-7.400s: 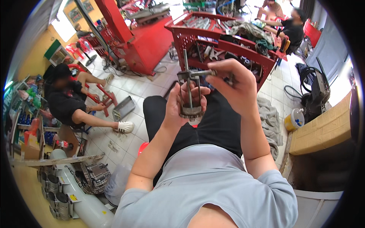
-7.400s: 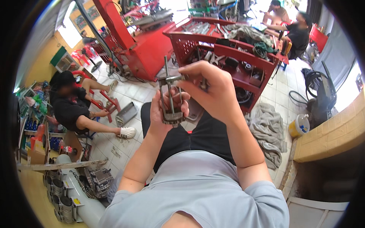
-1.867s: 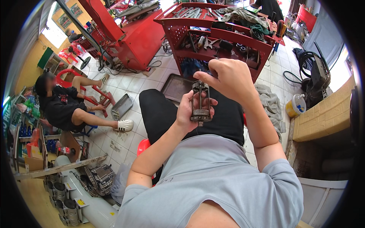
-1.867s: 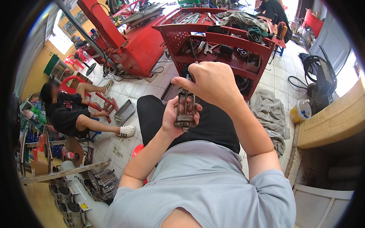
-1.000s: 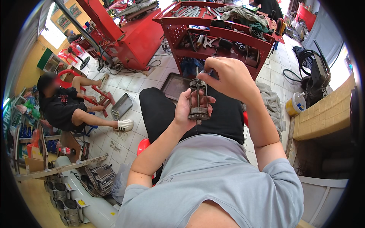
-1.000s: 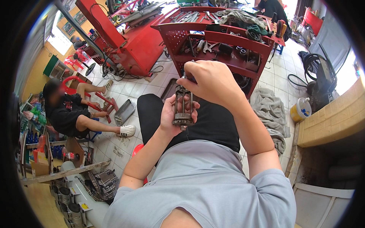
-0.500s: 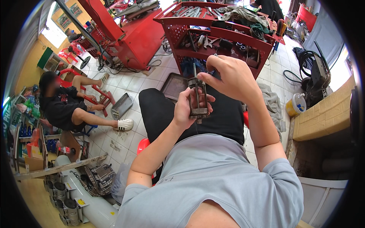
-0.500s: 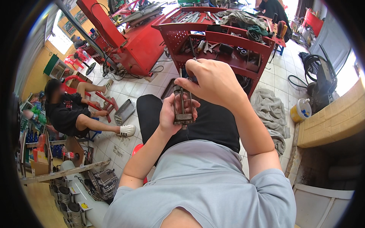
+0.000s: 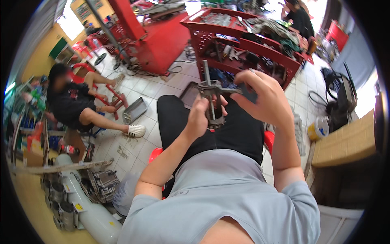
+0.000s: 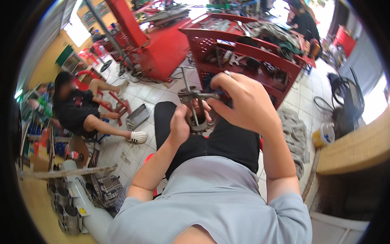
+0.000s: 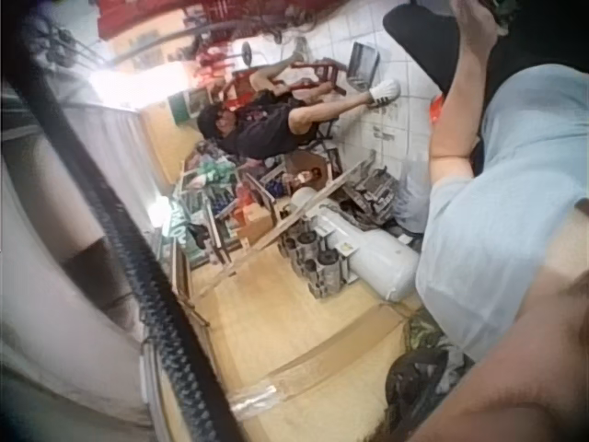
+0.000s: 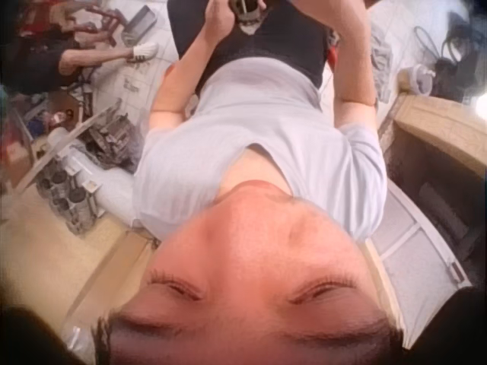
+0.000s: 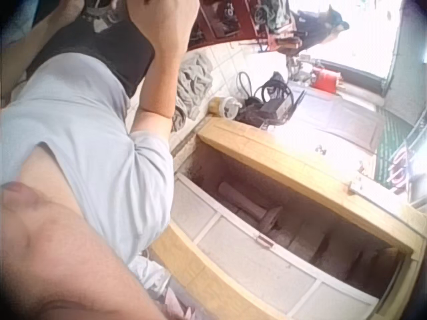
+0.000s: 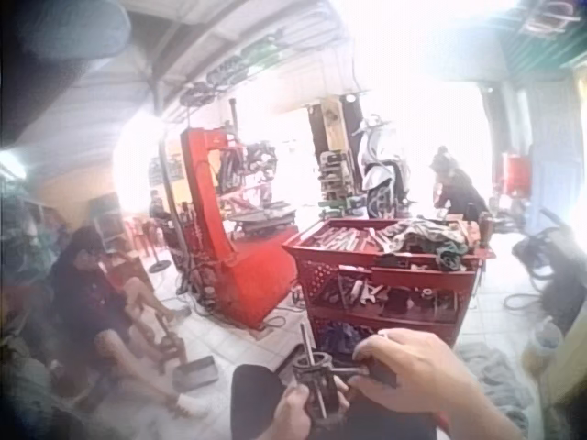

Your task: The person sits on a stool in a workshop and assembles a cylindrical mechanical component, likely a brake caliper. They insert a metal rod into the cylinder, attach a small metal piece, and tighten a nut onto the rod using their fingers. The person rotates the assembly to inspect the fit and alignment of the parts.

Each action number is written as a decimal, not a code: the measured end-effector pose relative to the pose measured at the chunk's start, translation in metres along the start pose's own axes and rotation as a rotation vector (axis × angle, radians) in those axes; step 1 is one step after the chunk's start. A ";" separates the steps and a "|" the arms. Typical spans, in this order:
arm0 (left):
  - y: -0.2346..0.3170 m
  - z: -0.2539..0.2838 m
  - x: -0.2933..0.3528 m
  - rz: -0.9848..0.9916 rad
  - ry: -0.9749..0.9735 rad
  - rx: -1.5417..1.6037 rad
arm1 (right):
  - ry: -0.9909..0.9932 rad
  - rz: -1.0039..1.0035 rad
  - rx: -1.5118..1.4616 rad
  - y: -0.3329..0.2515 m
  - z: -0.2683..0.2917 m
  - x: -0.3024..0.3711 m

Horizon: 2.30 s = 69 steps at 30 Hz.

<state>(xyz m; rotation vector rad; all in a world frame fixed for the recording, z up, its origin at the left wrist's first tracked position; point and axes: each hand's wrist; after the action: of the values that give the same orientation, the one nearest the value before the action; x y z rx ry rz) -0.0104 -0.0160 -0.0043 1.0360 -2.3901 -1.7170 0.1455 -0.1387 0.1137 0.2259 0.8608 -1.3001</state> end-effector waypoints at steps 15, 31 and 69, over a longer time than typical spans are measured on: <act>0.057 0.011 0.007 -0.770 0.050 -0.976 | 0.093 0.170 -0.259 -0.021 0.000 0.004; 0.081 0.009 0.008 -0.970 -0.005 -1.206 | -0.107 0.174 -0.430 -0.006 0.001 0.007; 0.077 0.015 0.009 -0.870 -0.004 -1.198 | -0.020 -0.027 -0.604 -0.022 -0.006 0.006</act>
<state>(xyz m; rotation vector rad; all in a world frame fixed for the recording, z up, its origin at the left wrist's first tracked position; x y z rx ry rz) -0.0616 0.0053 0.0525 1.7357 -0.4278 -2.6571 0.1230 -0.1460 0.1122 -0.2760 1.1986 -1.0105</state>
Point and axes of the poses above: each hand's wrist, its own x-axis away from the middle knuckle, its own z-axis out of the back of the hand, y = z × x, and after that the axes turned 1 degree about z, right-handed
